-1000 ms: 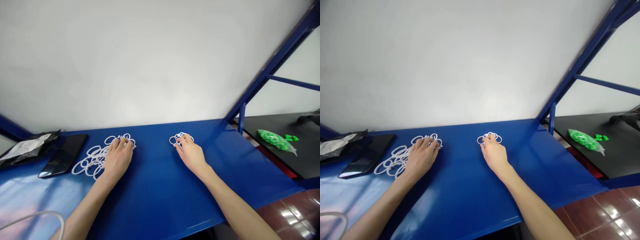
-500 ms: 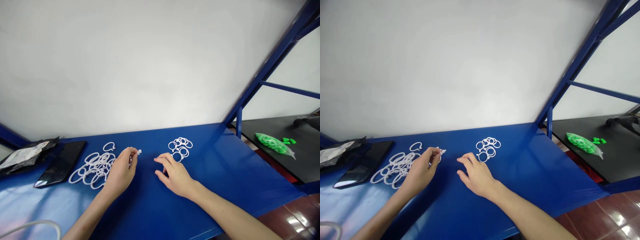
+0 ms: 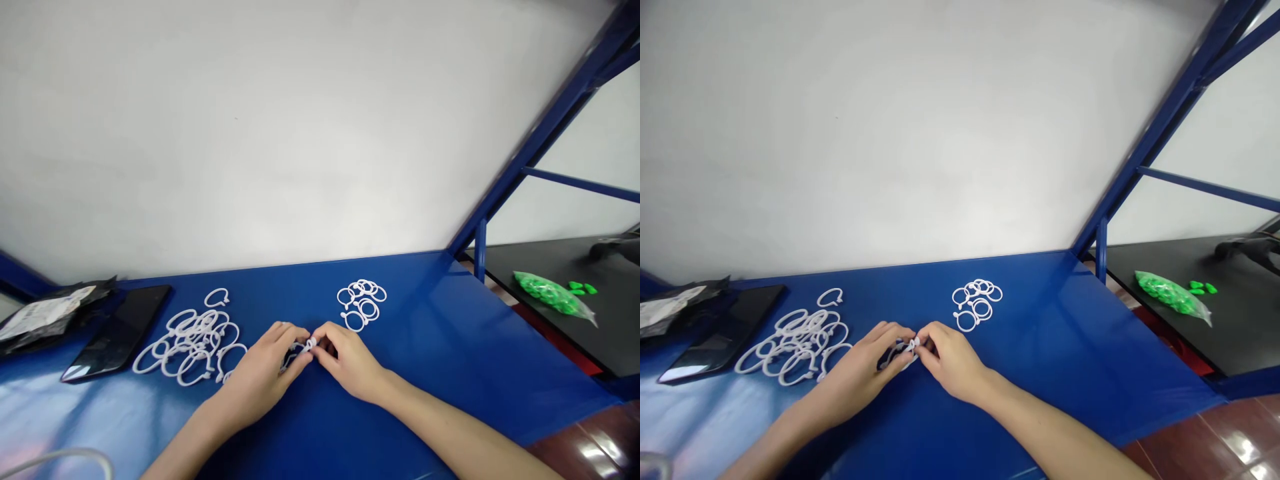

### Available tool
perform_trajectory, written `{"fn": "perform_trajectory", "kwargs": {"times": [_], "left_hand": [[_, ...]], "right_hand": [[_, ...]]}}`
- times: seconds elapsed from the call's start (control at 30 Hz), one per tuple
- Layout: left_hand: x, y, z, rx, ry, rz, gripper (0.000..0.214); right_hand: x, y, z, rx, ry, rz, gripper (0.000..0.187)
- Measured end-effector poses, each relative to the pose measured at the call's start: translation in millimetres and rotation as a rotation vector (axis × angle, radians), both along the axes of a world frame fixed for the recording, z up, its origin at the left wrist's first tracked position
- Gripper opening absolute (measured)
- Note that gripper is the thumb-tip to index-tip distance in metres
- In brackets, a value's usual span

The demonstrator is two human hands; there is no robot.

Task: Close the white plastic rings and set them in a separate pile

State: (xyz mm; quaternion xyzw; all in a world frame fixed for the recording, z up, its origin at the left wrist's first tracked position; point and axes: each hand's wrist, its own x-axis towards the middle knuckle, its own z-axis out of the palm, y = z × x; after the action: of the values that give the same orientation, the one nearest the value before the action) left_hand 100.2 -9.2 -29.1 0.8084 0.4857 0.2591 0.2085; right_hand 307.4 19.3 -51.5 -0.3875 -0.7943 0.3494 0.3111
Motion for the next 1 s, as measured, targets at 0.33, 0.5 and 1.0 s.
{"fn": "perform_trajectory", "kwargs": {"times": [0.33,0.5,1.0], "left_hand": [[-16.7,11.2,-8.1,0.135,0.235,0.021,0.029],[-14.0,10.7,-5.2,0.144,0.196,0.047,0.027],[3.2,-4.0,5.7,-0.128,-0.327,0.189,0.013]], "right_hand": [[2.0,1.5,5.8,-0.044,-0.008,0.013,0.006],[3.2,0.7,7.0,-0.002,-0.008,0.025,0.007],[3.4,-10.7,13.9,0.108,0.135,0.053,0.014]]}}
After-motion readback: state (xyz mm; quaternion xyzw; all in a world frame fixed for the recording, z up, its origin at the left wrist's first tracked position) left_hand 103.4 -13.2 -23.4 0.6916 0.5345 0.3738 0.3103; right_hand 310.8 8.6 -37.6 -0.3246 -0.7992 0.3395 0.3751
